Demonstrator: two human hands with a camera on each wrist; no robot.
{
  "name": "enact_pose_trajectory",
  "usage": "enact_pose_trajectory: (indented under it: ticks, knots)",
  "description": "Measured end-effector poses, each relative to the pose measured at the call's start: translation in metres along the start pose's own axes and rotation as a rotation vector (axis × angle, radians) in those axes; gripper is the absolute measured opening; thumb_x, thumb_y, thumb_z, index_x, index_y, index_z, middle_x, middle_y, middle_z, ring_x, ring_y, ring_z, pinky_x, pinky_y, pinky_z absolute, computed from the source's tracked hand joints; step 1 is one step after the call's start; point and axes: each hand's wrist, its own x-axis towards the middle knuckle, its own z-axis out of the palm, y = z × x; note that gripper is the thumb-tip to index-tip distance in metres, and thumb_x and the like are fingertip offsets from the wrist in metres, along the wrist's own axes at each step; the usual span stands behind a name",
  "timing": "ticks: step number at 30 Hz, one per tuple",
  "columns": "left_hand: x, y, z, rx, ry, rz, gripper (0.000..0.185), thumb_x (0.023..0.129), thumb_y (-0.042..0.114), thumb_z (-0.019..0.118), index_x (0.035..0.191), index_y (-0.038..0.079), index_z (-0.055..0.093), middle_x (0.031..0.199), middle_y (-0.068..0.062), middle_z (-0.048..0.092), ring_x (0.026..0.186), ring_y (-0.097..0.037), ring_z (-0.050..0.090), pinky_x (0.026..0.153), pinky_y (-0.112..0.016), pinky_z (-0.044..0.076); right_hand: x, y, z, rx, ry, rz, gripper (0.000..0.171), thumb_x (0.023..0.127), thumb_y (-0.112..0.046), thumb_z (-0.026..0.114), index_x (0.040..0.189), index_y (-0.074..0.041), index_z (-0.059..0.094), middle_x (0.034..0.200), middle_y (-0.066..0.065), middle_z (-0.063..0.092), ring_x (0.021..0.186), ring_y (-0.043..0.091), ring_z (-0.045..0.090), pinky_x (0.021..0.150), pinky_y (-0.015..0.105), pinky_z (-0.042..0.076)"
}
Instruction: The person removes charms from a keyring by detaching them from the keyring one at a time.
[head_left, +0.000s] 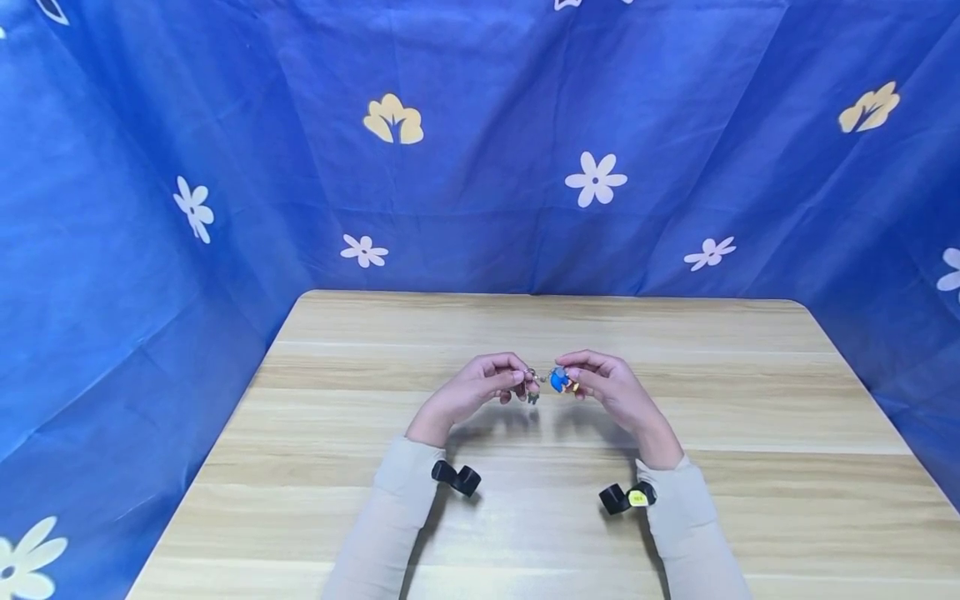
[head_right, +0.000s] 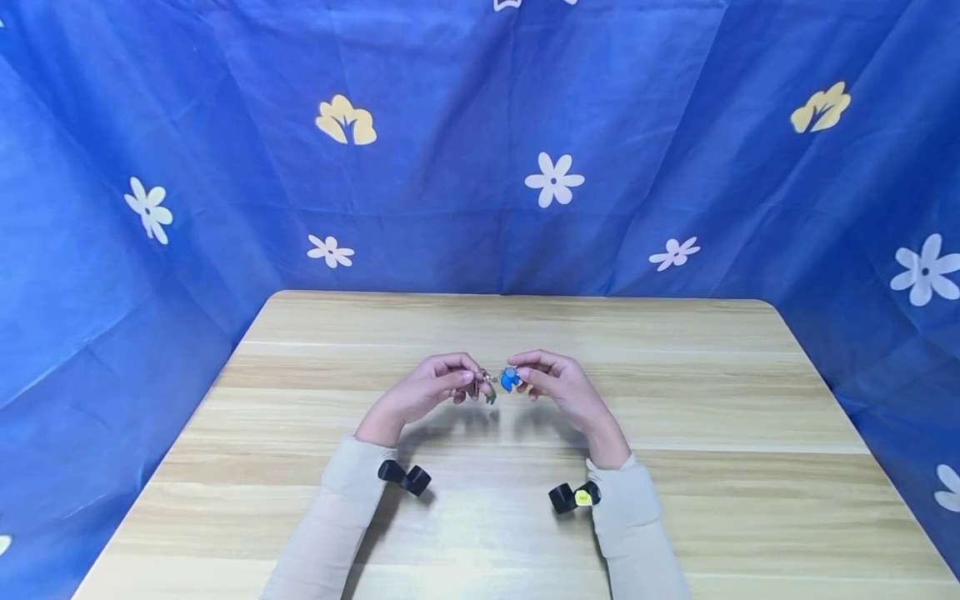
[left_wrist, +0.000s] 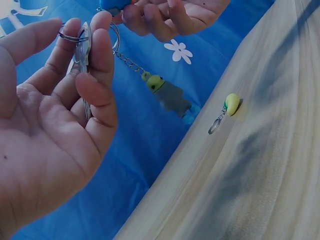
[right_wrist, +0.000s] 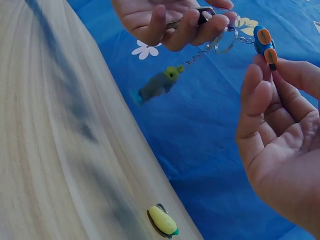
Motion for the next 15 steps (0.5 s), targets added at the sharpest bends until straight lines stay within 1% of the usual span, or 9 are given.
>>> enact_pose_trajectory:
  ticks: [3, 5, 7, 12, 15]
  knots:
    - [0.0, 0.001, 0.0, -0.006, 0.016, -0.008, 0.012, 0.095, 0.011, 0.054, 0.095, 0.018, 0.063, 0.093, 0.009, 0.072, 0.082, -0.011, 0.062, 0.067, -0.021, 0.043, 0.001, 0.002, 0.001, -0.019, -0.032, 0.008, 0.026, 0.095, -0.006, 0.051, 0.102, -0.023, 0.07, 0.1, -0.008, 0.069, 0.081, 0.005, 0.062, 0.068, 0.021, 0.053]
    - [0.0, 0.001, 0.001, -0.016, 0.031, -0.016, 0.013, 0.094, 0.01, 0.054, 0.093, 0.019, 0.063, 0.094, 0.009, 0.072, 0.081, -0.01, 0.061, 0.068, -0.021, 0.043, 0.001, 0.004, 0.002, -0.007, -0.058, 0.006, 0.025, 0.096, -0.007, 0.05, 0.101, -0.022, 0.069, 0.1, -0.008, 0.068, 0.082, 0.005, 0.063, 0.069, 0.022, 0.054]
    - [0.0, 0.002, 0.001, -0.039, 0.048, -0.027, 0.014, 0.094, 0.008, 0.054, 0.092, 0.018, 0.063, 0.094, 0.009, 0.072, 0.081, -0.009, 0.06, 0.068, -0.021, 0.044, 0.001, 0.007, 0.003, 0.035, -0.091, 0.01, 0.024, 0.098, -0.007, 0.048, 0.102, -0.02, 0.068, 0.096, -0.007, 0.068, 0.082, 0.005, 0.063, 0.069, 0.022, 0.055]
    - [0.0, 0.005, 0.003, -0.104, 0.079, -0.045, 0.016, 0.093, 0.005, 0.052, 0.091, 0.017, 0.062, 0.096, 0.006, 0.071, 0.078, -0.007, 0.059, 0.067, -0.019, 0.046, 0.004, 0.012, 0.009, 0.181, -0.161, 0.041, 0.021, 0.102, -0.01, 0.041, 0.103, -0.015, 0.062, 0.088, -0.005, 0.065, 0.079, 0.007, 0.064, 0.066, 0.019, 0.054]
    - [0.0, 0.006, 0.004, -0.103, 0.087, -0.044, 0.015, 0.094, 0.004, 0.051, 0.092, 0.016, 0.061, 0.096, 0.005, 0.07, 0.077, -0.008, 0.059, 0.066, -0.019, 0.046, 0.005, 0.013, 0.013, 0.231, -0.176, 0.067, 0.02, 0.102, -0.012, 0.041, 0.102, -0.014, 0.06, 0.086, -0.005, 0.063, 0.076, 0.007, 0.063, 0.064, 0.018, 0.053]
